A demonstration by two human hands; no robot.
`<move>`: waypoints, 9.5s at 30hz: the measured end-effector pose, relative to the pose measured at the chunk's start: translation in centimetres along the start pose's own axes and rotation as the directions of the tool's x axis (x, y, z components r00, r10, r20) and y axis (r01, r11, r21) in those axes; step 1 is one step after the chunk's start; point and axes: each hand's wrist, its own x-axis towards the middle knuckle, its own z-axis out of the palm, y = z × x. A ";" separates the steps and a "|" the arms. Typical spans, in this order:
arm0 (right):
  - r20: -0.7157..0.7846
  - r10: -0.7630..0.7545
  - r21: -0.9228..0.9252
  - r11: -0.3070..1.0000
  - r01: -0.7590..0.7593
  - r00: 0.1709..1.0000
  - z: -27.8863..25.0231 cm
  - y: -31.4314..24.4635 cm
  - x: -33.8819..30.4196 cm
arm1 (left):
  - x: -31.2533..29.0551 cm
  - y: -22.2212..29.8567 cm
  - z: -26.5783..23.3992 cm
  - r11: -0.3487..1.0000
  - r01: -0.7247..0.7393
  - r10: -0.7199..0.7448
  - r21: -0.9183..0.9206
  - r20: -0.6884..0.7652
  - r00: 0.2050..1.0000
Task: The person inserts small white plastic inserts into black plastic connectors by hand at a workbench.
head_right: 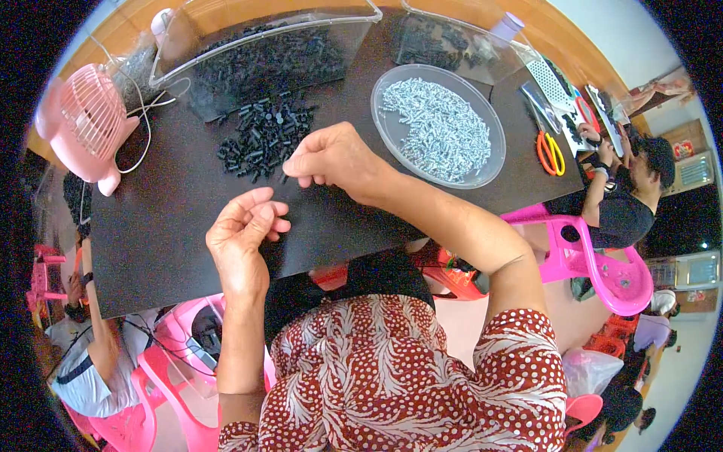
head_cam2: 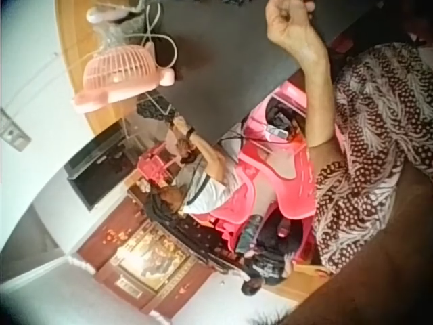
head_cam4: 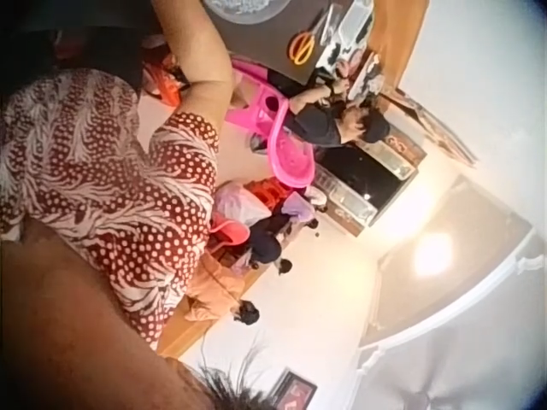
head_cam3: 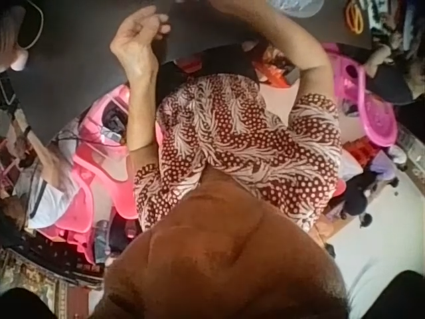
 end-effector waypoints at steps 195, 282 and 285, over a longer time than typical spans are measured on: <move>-0.004 -0.579 -0.106 0.811 0.575 0.816 5.7 1.5 -4.7 | -2.6 -0.3 -1.2 0.894 0.089 -0.075 -0.439 0.049 0.996; 0.357 -0.583 -0.634 0.423 0.647 0.730 4.9 -1.5 -3.1 | -2.4 -0.8 -2.7 0.769 0.364 -0.219 -0.526 0.318 0.922; 0.362 -0.598 -0.614 0.424 0.666 0.715 5.1 -1.6 -3.4 | -2.5 -0.5 -2.7 0.764 0.361 -0.229 -0.536 0.297 0.927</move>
